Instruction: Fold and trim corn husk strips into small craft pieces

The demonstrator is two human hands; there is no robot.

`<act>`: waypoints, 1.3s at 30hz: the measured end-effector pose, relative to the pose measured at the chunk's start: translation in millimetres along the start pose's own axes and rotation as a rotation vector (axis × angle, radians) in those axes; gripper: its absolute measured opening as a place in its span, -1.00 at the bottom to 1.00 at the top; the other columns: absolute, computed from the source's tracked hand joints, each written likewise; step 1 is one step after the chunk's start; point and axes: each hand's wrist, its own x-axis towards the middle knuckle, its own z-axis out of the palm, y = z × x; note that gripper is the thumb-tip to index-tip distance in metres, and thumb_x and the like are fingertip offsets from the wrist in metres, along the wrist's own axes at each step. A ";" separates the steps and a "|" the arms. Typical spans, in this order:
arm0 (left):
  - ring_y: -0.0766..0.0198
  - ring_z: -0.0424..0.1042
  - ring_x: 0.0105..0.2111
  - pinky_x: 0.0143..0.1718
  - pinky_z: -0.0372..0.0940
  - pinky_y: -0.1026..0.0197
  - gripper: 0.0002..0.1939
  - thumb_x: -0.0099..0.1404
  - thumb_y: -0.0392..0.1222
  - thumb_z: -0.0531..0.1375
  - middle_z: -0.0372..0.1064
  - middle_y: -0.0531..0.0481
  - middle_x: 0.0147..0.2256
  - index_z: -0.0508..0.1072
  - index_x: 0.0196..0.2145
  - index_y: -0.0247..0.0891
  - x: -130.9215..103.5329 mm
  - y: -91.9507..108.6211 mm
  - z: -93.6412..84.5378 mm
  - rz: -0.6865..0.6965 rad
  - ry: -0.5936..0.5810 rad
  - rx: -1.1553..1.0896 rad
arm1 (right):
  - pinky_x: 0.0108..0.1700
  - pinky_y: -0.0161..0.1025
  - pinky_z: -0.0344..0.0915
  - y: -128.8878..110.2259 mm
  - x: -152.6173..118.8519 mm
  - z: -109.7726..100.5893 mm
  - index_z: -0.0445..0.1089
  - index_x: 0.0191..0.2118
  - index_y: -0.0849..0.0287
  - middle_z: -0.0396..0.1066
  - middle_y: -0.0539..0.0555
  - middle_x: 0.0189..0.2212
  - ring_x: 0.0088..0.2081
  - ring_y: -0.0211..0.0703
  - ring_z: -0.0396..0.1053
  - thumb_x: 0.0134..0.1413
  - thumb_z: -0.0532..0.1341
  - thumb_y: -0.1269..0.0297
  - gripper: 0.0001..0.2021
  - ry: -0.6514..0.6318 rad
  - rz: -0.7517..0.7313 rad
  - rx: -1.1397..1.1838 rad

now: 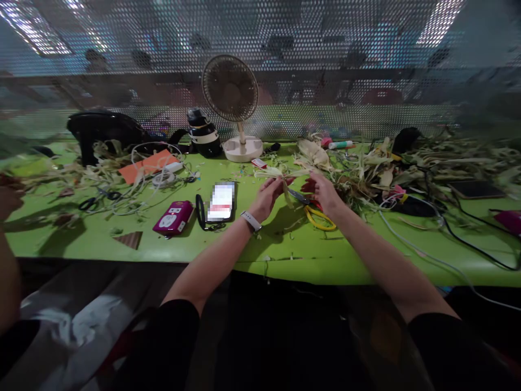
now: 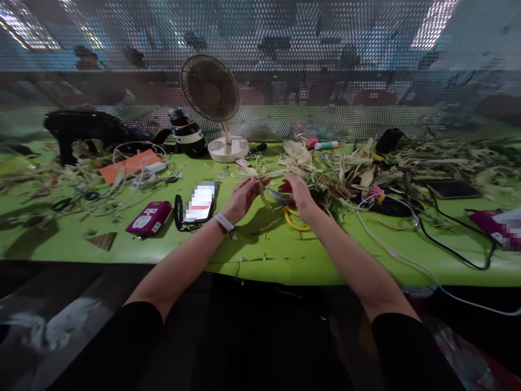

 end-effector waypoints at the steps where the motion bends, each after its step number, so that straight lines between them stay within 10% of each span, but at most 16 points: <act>1: 0.29 0.55 -0.13 0.00 0.32 0.24 -0.85 0.20 -0.17 0.32 0.59 -0.05 -0.27 0.45 -0.35 -0.29 0.1 -0.8 0.3 0.010 0.011 0.004 | -0.33 -0.22 0.31 1.7 -3.0 3.8 0.36 -0.44 0.11 0.43 0.04 -0.50 -0.39 -0.15 0.40 -0.04 0.28 -0.15 -0.62 -0.082 0.023 -0.028; 6: 0.29 0.55 -0.19 -0.15 0.35 0.28 -0.74 0.08 -0.11 0.40 0.57 -0.02 -0.33 0.48 -0.34 -0.28 0.8 -5.5 -0.2 0.048 -0.003 0.051 | -0.31 -0.27 0.22 12.2 -22.2 25.6 0.43 -0.42 0.17 0.43 -0.02 -0.48 -0.41 -0.26 0.30 -0.23 0.39 -0.18 -0.53 -0.338 -0.063 -0.210; 20: 0.41 0.46 -0.38 -0.21 0.32 0.30 -0.79 0.04 -0.14 0.42 0.50 0.05 -0.45 0.51 -0.48 -0.31 4.6 0.4 -7.3 0.019 -0.008 0.158 | -0.47 -0.29 0.07 3.9 -18.3 13.1 0.27 -0.54 0.13 0.31 -0.05 -0.62 -0.56 -0.29 0.16 -0.05 0.31 -0.08 -0.61 -0.495 -0.037 -0.374; 23: 0.38 0.48 -0.37 -0.18 0.36 0.25 -0.78 0.11 -0.12 0.39 0.50 0.03 -0.43 0.50 -0.41 -0.31 1.9 4.3 -4.8 -0.019 -0.021 0.144 | -0.47 -0.26 0.06 -5.1 -22.3 8.2 0.23 -0.62 0.13 0.22 -0.05 -0.68 -0.58 -0.28 0.12 -0.04 0.30 -0.10 -0.56 -0.375 -0.147 -0.467; 28: 0.40 0.42 -0.48 -0.39 0.32 0.31 -0.72 0.24 0.00 0.28 0.42 0.04 -0.52 0.49 -0.32 -0.32 -5.0 6.8 0.0 -0.055 -0.095 0.249 | -0.34 -0.24 0.15 -13.3 -22.3 -1.4 0.28 -0.53 0.10 0.27 -0.02 -0.57 -0.45 -0.21 0.17 0.08 0.24 -0.07 -0.63 0.167 -0.617 -0.463; 34: 0.52 0.11 -0.66 -0.61 0.01 0.35 -0.55 0.14 0.17 0.32 0.26 0.11 -0.64 0.40 -0.52 -0.31 -7.5 1.6 0.9 0.048 -0.240 0.492 | -0.21 -0.17 0.31 6.9 -12.9 12.3 0.39 -0.51 0.12 0.40 0.02 -0.51 -0.36 -0.15 0.34 -0.09 0.26 -0.28 -0.51 -0.126 -0.271 -0.245; 39: 0.49 0.16 -0.62 -0.58 0.02 0.33 -0.54 0.14 0.20 0.30 0.35 0.06 -0.60 0.48 -0.42 -0.33 -3.9 0.7 -3.9 0.048 -0.315 0.580 | -0.18 -0.16 0.33 10.0 -14.1 15.5 0.48 -0.52 0.13 0.48 0.03 -0.41 -0.28 -0.13 0.39 -0.19 0.39 -0.15 -0.60 -0.018 -0.408 -0.106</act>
